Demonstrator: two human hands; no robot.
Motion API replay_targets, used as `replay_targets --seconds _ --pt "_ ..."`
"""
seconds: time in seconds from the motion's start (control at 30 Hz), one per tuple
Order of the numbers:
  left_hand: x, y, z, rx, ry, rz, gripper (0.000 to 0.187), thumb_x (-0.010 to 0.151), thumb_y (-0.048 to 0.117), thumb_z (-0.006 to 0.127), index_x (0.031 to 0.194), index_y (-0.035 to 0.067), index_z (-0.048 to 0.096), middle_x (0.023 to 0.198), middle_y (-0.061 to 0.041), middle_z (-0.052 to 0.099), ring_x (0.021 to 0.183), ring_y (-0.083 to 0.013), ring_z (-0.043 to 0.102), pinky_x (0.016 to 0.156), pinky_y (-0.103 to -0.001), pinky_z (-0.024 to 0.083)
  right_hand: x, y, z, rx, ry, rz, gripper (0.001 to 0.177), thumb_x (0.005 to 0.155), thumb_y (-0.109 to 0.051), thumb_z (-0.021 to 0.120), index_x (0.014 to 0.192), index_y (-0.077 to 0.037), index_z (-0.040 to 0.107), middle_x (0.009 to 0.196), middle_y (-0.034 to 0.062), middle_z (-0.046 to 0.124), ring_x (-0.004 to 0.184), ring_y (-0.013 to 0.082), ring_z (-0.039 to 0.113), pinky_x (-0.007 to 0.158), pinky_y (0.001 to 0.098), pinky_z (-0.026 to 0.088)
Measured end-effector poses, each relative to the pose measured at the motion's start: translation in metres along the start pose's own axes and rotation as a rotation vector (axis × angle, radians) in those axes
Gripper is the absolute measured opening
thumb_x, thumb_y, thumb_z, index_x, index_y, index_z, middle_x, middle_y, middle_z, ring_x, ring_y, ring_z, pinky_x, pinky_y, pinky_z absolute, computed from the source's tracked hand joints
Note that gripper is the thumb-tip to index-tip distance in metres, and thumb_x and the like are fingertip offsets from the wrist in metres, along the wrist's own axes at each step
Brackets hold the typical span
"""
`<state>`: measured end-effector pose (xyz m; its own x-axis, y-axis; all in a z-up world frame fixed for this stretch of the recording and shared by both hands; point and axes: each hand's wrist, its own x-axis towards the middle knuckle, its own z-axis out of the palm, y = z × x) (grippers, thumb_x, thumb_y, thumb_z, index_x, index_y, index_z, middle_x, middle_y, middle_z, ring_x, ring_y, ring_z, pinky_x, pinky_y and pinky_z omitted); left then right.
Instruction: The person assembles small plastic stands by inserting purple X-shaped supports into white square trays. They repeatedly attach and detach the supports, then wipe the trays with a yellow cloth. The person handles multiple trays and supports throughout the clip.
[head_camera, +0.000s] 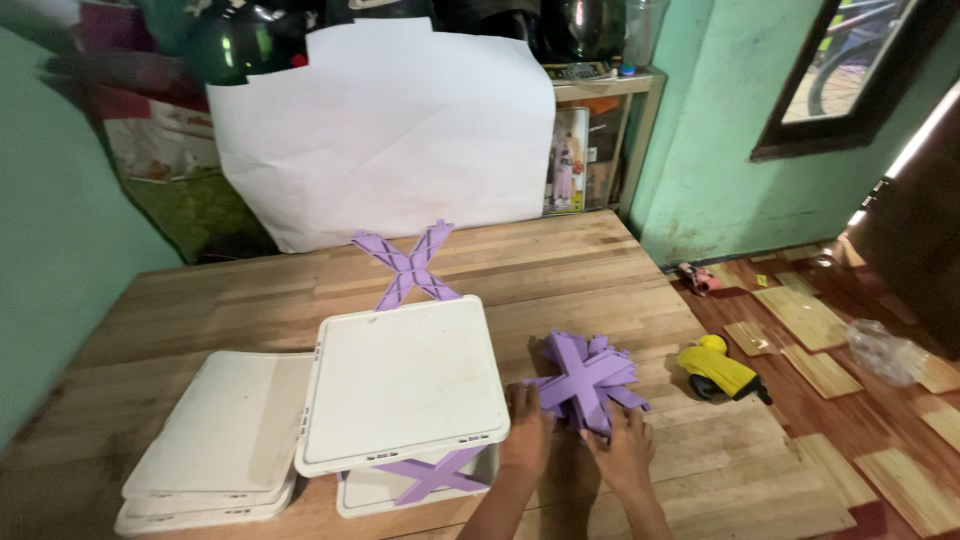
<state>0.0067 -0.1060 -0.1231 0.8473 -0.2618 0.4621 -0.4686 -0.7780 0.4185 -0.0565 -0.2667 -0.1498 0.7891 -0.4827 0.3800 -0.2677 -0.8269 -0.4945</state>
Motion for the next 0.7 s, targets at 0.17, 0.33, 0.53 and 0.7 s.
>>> replay_targets --seconds 0.17,0.33,0.53,0.7 --pt "-0.016 0.035 -0.066 -0.379 -0.171 -0.131 0.042 0.094 0.016 0.065 0.133 0.003 0.057 0.147 -0.022 0.046 0.118 -0.0431 0.059 0.099 -0.048 0.049 0.009 -0.026 -0.009 0.042 0.073 -0.020 0.067 0.069 -0.031 0.084 0.131 -0.017 0.063 0.128 0.0174 0.057 0.119 0.0413 0.051 0.098 0.0534 0.043" --pt "-0.023 0.051 -0.158 -0.753 0.147 0.066 0.018 0.093 -0.001 0.067 0.111 0.001 0.069 0.117 -0.017 0.068 0.106 -0.0359 0.069 0.093 -0.041 0.055 0.011 -0.073 -0.016 0.392 0.016 -0.189 0.047 0.077 -0.016 0.075 0.122 -0.006 0.068 0.119 0.0192 0.065 0.104 0.0331 0.064 0.087 0.0411 0.054" --pt "-0.045 0.013 -0.218 -0.567 0.464 -0.196 0.013 0.089 -0.001 0.065 0.101 0.001 0.070 0.099 -0.014 0.069 0.090 -0.0295 0.069 0.079 -0.038 0.055 -0.006 -0.128 -0.005 0.859 -0.456 0.247 0.027 0.096 -0.021 0.067 0.118 -0.007 0.075 0.078 0.0104 0.068 0.061 0.0145 0.053 0.055 0.0288 0.043" --pt "-0.077 -0.020 -0.197 -0.767 0.327 -0.578 0.022 0.094 0.009 0.064 0.115 0.003 0.060 0.090 -0.009 0.071 0.073 -0.0188 0.066 0.065 -0.033 0.054 -0.011 -0.131 0.007 1.288 -0.558 0.461 0.025 0.091 -0.016 0.073 0.108 0.003 0.074 0.074 0.0027 0.058 0.059 0.0117 0.048 0.049 0.0269 0.035"
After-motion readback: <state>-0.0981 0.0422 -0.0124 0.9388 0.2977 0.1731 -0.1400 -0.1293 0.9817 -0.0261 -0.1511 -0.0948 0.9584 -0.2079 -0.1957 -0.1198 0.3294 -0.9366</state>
